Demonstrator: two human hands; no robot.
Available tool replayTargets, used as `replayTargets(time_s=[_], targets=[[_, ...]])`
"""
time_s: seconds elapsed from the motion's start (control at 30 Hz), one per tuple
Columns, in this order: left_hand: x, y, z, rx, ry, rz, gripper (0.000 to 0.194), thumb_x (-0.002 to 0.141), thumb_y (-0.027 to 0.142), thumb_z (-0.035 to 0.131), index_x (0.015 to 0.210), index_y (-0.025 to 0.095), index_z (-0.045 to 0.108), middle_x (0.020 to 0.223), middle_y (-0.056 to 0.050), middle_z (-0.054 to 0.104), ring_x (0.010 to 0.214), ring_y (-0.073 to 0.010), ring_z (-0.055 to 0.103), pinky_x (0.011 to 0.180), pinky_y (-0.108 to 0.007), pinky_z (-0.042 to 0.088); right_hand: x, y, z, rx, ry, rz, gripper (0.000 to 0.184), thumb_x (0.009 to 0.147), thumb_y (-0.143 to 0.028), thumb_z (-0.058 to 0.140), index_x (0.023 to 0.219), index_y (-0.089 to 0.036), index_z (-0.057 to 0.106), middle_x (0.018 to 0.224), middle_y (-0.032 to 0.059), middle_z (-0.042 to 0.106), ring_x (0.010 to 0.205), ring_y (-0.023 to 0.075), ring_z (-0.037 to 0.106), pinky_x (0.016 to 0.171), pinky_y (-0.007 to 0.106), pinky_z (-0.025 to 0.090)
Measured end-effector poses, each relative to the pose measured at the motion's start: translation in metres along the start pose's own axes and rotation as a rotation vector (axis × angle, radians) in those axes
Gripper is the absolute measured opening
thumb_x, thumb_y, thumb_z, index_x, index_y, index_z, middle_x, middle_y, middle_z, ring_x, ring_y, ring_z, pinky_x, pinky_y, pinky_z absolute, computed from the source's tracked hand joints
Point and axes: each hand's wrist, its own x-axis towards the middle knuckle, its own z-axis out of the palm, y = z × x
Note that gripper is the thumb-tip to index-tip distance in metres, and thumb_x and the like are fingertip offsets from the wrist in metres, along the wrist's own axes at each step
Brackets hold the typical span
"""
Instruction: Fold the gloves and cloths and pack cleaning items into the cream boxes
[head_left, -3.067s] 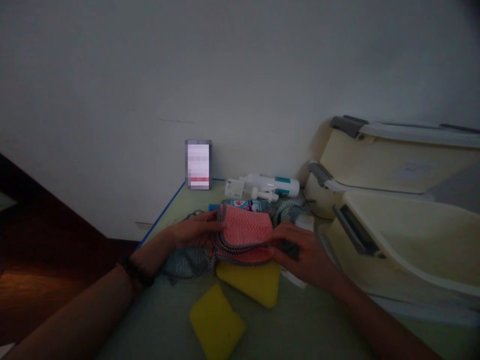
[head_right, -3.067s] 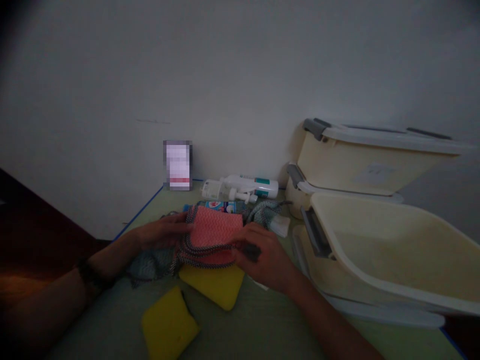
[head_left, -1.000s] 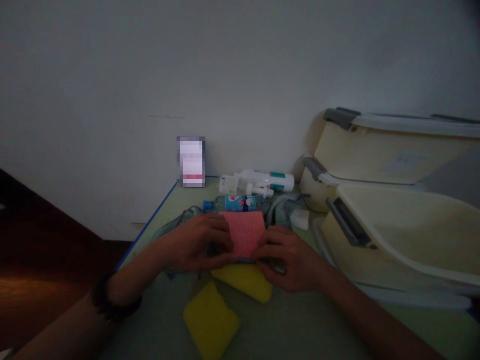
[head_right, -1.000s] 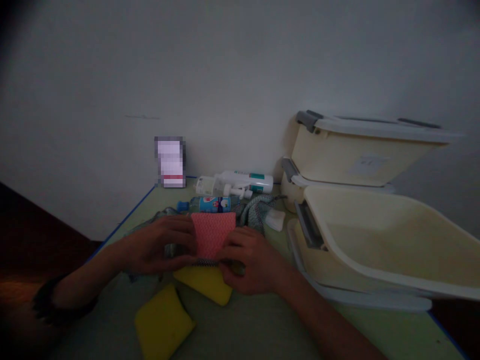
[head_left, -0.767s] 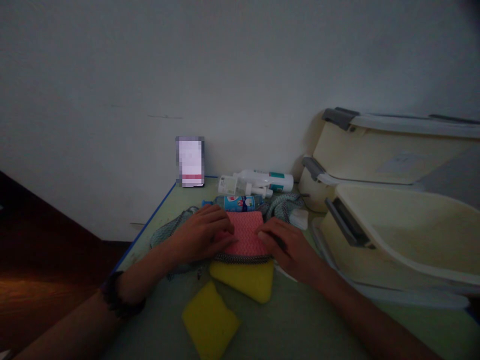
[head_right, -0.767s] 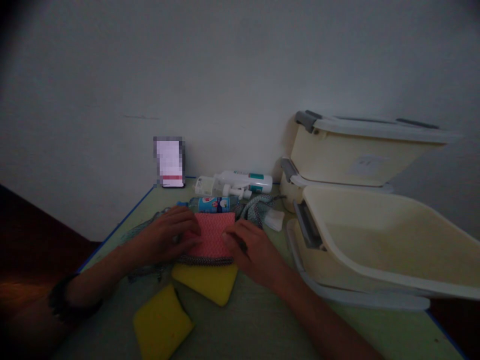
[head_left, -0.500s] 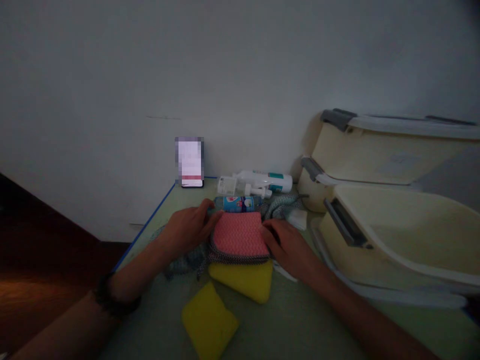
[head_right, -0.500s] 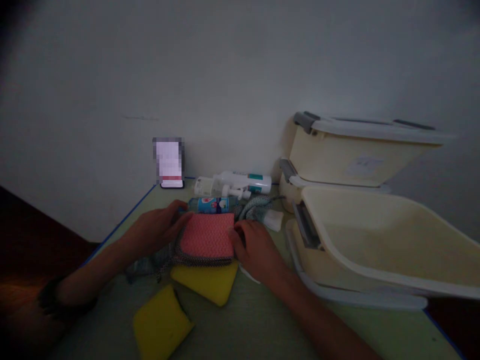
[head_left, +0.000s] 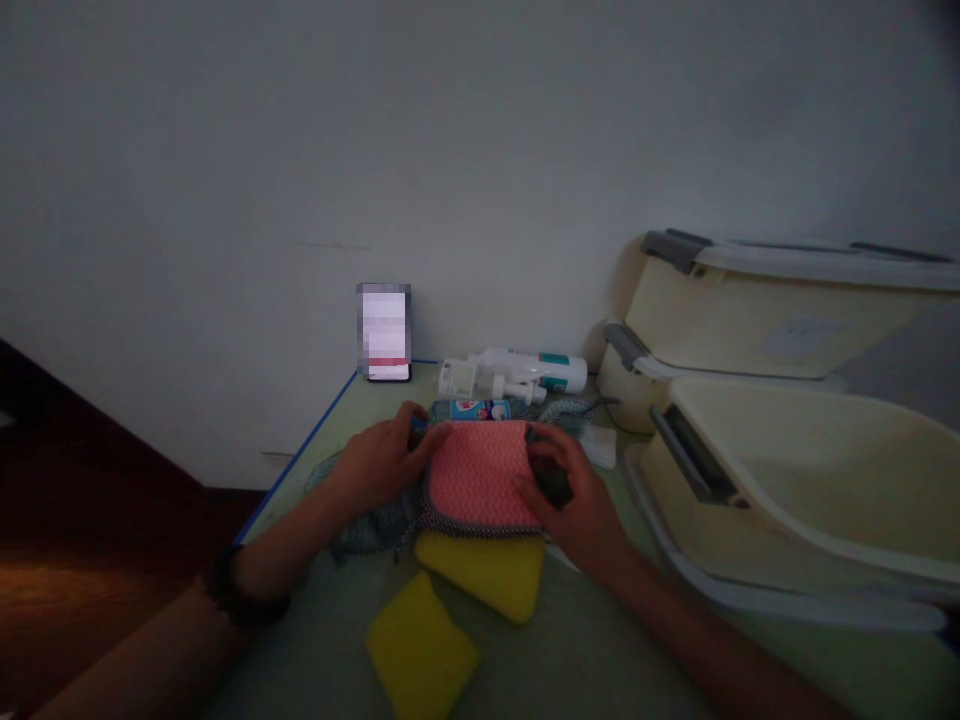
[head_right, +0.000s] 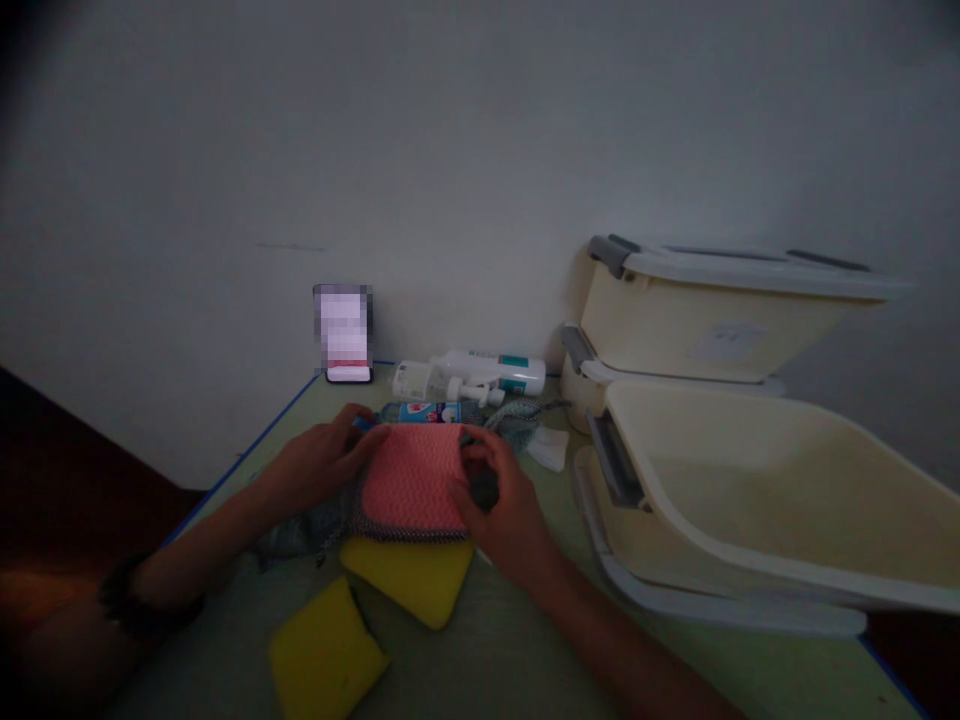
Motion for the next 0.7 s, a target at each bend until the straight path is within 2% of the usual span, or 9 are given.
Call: replayTargets(time_s=[0.07,0.17,0.3,0.4,0.53,0.7], targets=[[0.000,0.000,-0.001,-0.010,-0.001,-0.007,0.057,0.085,0.061,0.021,0.106,0.016,0.050,0.078,-0.011,0.067,0.072,-0.0272,0.063,0.058,-0.033,0.040,-0.002,-0.001,0.000,0.028,0.026,-0.061,0.047,0.081,-0.022,0.057,0.123,-0.026,0.038,0.095,0.0031,0.061,0.084,0.0149,0.058,0.078,0.032,0.047],[-0.001,0.001,-0.001,-0.129,-0.001,0.068,0.052,0.086,0.059,0.027,0.101,0.016,0.053,0.074,-0.009,0.066,0.069,-0.0242,0.062,0.058,-0.031,0.040,-0.005,-0.002,0.001,0.089,0.055,-0.070,0.044,0.083,-0.023,0.056,0.124,-0.029,0.041,0.095,0.0024,0.059,0.085,0.0146,0.056,0.077,0.031,0.046],[-0.004,0.003,0.001,-0.402,0.034,0.173,0.039,0.080,0.054,0.048,0.093,0.017,0.052,0.079,-0.004,0.065,0.070,-0.0182,0.061,0.059,-0.027,0.044,-0.004,-0.001,0.002,0.201,0.062,0.032,0.029,0.082,-0.028,0.057,0.111,-0.026,0.052,0.100,0.0047,0.057,0.089,0.0167,0.055,0.077,0.032,0.046],[-0.005,0.006,0.006,-0.588,0.026,0.162,0.033,0.074,0.047,0.060,0.086,0.017,0.053,0.073,0.000,0.062,0.065,-0.0151,0.058,0.056,-0.025,0.045,0.000,-0.002,0.003,0.348,0.046,0.131,0.024,0.081,-0.033,0.059,0.102,-0.024,0.053,0.095,0.0038,0.057,0.086,0.0158,0.056,0.073,0.030,0.047],[-0.007,0.014,0.012,-0.889,-0.017,0.082,0.025,0.074,0.038,0.062,0.086,0.017,0.055,0.083,-0.002,0.067,0.075,-0.0163,0.062,0.065,-0.027,0.050,0.002,-0.001,0.003,0.560,-0.112,0.255,0.032,0.076,-0.041,0.063,0.101,-0.023,0.053,0.091,0.0030,0.062,0.082,0.0157,0.059,0.070,0.029,0.048],[-0.006,0.018,0.016,-1.020,-0.096,-0.024,0.030,0.075,0.039,0.059,0.097,0.018,0.056,0.095,-0.005,0.069,0.087,-0.0205,0.064,0.071,-0.030,0.051,0.003,0.001,0.000,0.593,-0.260,0.379,0.028,0.073,-0.043,0.065,0.086,-0.018,0.060,0.079,0.0018,0.064,0.067,0.0127,0.057,0.059,0.025,0.045]])
